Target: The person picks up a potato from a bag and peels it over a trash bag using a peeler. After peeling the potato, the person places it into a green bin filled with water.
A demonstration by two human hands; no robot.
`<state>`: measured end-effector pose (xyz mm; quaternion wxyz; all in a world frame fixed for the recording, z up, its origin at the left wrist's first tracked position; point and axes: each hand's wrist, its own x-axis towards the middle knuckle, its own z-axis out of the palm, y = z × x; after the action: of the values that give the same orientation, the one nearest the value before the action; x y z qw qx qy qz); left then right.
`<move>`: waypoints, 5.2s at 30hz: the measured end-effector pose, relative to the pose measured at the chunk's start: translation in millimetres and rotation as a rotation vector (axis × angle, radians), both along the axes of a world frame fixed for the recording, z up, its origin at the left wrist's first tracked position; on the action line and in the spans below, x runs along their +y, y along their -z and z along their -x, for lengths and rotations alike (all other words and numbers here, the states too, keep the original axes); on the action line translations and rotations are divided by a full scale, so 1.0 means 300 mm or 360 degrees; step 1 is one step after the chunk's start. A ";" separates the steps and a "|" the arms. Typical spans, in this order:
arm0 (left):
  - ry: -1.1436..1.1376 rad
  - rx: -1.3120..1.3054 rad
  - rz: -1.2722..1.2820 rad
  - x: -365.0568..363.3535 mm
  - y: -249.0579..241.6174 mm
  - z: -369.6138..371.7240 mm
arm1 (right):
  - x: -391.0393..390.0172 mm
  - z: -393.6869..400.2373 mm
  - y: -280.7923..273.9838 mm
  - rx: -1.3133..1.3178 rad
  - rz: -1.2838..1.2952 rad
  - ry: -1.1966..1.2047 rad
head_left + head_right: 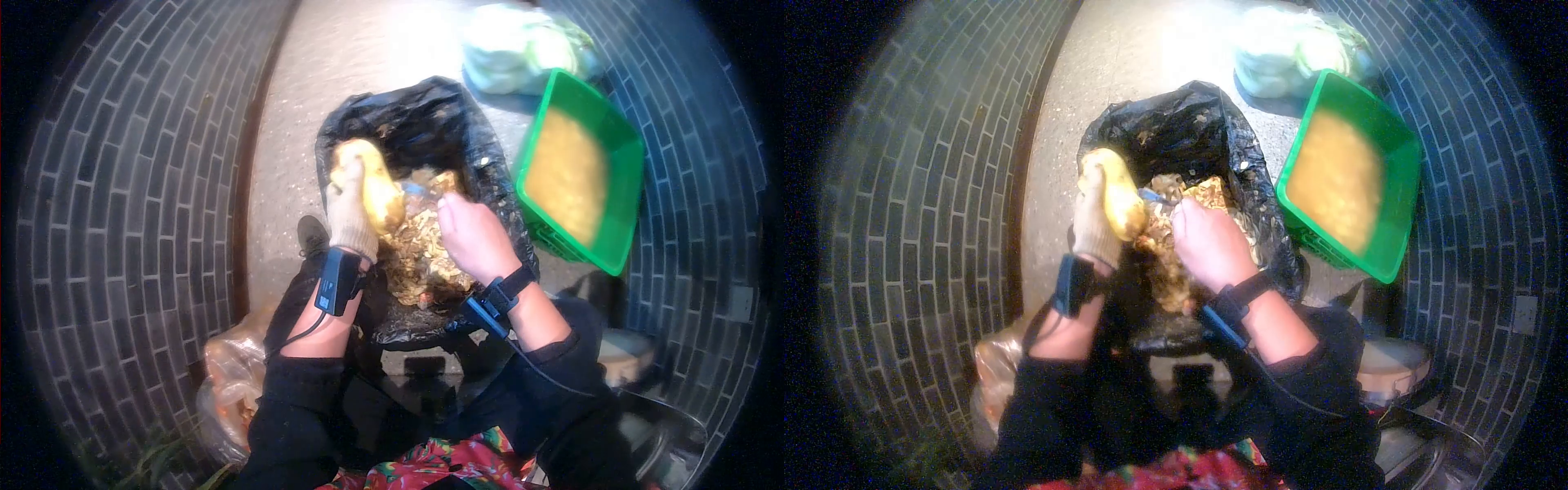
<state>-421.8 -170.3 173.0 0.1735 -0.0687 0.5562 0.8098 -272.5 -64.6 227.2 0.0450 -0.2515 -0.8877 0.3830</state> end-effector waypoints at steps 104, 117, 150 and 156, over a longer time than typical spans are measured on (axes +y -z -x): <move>0.0394 -0.0586 -0.1348 -0.019 0.004 0.039 | -0.085 0.041 0.009 0.0431 -0.0001 0.0137; 0.0368 -0.0141 -0.1175 -0.016 -0.044 0.113 | -0.117 0.061 -0.015 0.0437 0.0131 0.0195; -0.0021 0.0004 -0.0609 -0.003 0.017 0.088 | -0.226 0.043 0.048 0.0141 0.0307 0.0002; 0.0400 -0.0239 -0.0809 -0.047 -0.023 0.112 | -0.102 0.038 0.082 0.0541 0.0606 0.0153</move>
<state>-455.3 -184.4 179.8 0.3249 -0.0133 0.3252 0.8880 -283.9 -95.2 202.7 0.1636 -0.2293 -0.7664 0.5773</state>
